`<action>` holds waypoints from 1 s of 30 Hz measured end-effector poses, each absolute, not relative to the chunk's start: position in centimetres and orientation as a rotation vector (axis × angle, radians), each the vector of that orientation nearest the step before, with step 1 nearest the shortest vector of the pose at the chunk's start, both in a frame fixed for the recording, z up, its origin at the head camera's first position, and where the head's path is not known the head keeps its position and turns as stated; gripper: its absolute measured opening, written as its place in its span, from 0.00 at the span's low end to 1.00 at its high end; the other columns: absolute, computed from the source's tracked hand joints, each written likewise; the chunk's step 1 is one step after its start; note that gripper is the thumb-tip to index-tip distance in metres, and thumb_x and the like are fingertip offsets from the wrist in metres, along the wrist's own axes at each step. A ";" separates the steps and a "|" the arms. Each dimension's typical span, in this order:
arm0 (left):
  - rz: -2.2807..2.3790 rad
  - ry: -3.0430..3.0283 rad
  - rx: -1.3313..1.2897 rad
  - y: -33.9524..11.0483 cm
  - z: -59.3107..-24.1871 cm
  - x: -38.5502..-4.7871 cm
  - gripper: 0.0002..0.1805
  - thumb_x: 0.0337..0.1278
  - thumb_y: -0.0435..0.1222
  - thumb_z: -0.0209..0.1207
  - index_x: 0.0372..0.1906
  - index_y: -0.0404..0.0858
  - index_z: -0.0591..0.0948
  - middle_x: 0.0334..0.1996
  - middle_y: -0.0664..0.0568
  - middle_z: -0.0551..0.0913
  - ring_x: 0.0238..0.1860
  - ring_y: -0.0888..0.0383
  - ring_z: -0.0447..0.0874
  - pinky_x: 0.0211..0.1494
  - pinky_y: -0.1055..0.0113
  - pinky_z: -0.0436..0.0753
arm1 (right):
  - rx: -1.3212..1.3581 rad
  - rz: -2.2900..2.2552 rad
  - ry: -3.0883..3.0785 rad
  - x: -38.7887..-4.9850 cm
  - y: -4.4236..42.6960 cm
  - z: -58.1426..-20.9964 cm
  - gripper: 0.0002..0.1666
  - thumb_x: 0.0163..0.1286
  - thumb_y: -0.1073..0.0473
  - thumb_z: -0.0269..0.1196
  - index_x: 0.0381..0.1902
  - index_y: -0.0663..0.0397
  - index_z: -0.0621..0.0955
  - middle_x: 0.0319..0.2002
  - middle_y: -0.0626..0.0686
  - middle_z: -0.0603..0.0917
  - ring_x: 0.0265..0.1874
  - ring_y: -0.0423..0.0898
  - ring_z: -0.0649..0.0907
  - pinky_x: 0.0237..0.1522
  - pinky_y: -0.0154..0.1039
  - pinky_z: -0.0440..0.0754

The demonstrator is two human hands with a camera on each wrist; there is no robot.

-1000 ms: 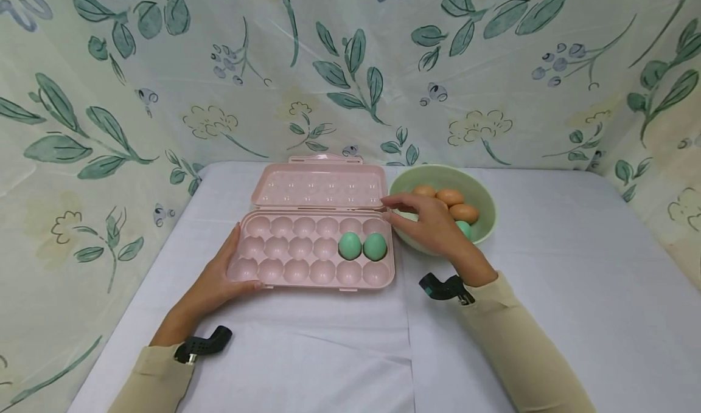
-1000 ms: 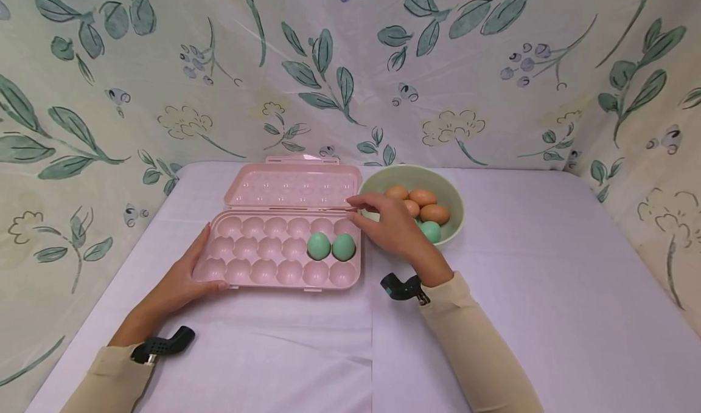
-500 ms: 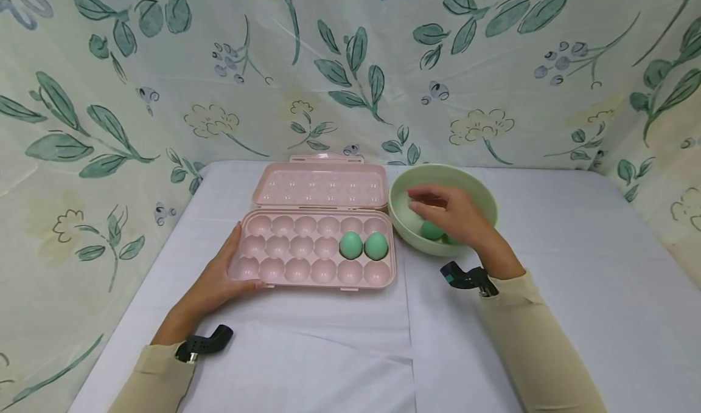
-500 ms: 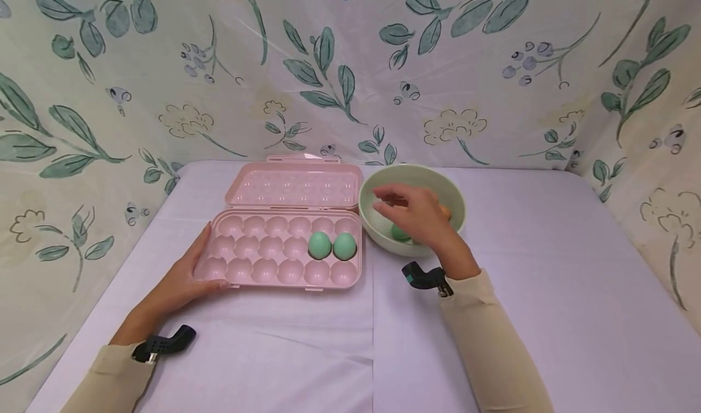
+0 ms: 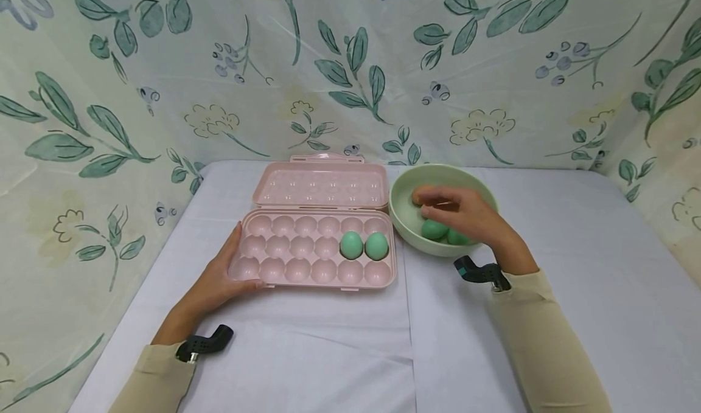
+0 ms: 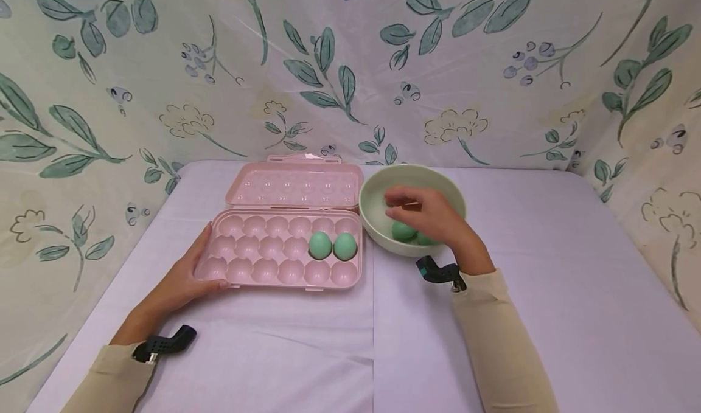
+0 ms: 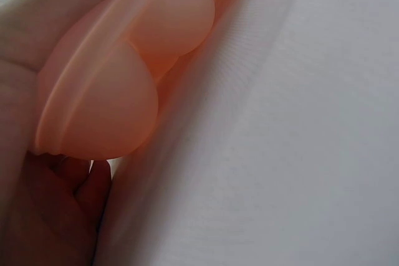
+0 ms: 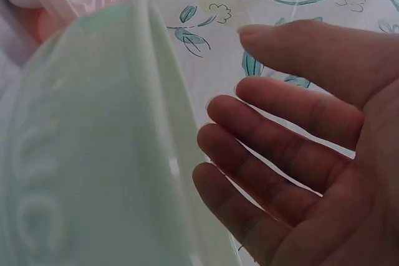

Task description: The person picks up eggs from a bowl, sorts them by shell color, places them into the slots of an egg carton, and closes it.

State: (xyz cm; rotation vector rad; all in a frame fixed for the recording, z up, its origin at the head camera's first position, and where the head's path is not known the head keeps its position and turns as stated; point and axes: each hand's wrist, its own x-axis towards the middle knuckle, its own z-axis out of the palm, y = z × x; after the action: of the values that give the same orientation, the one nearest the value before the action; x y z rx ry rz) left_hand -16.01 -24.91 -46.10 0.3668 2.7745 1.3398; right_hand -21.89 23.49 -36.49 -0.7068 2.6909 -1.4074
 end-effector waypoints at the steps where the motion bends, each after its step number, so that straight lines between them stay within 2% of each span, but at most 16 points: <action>1: 1.339 2.775 0.369 -24.9 -46.1 -16.0 0.70 0.33 0.50 0.77 0.75 0.65 0.37 0.77 0.60 0.41 0.76 0.49 0.42 0.70 0.36 0.52 | -0.672 -1.389 2.698 -21.9 23.7 -36.5 0.20 0.66 0.56 0.66 0.54 0.55 0.82 0.51 0.57 0.83 0.52 0.52 0.81 0.55 0.44 0.78; 6: 1.337 2.779 0.372 -24.9 -46.1 -16.0 0.70 0.33 0.50 0.77 0.75 0.65 0.37 0.77 0.60 0.41 0.76 0.49 0.42 0.70 0.37 0.52 | -0.557 -1.312 2.719 -21.9 24.3 -36.5 0.20 0.64 0.54 0.68 0.53 0.50 0.83 0.51 0.55 0.84 0.51 0.49 0.81 0.56 0.48 0.77; 13: 1.321 2.776 0.352 -24.8 -46.0 -16.0 0.70 0.34 0.51 0.76 0.77 0.59 0.37 0.77 0.60 0.41 0.76 0.49 0.43 0.69 0.36 0.53 | -0.617 -1.250 2.706 -22.2 25.3 -36.8 0.23 0.64 0.54 0.68 0.54 0.60 0.81 0.52 0.57 0.82 0.52 0.54 0.80 0.56 0.53 0.76; 30: 1.352 2.768 0.367 -24.9 -45.8 -16.1 0.71 0.32 0.48 0.77 0.78 0.55 0.38 0.77 0.59 0.41 0.76 0.49 0.42 0.70 0.36 0.52 | -0.548 -1.164 2.703 -22.5 25.4 -37.7 0.21 0.64 0.60 0.67 0.54 0.61 0.82 0.53 0.57 0.82 0.54 0.56 0.80 0.56 0.53 0.76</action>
State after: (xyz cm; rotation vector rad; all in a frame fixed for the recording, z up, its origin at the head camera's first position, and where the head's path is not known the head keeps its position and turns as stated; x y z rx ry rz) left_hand -16.05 -24.89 -45.83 0.3671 2.7684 1.3521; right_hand -22.53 25.42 -37.69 -0.5475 2.7028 -1.1645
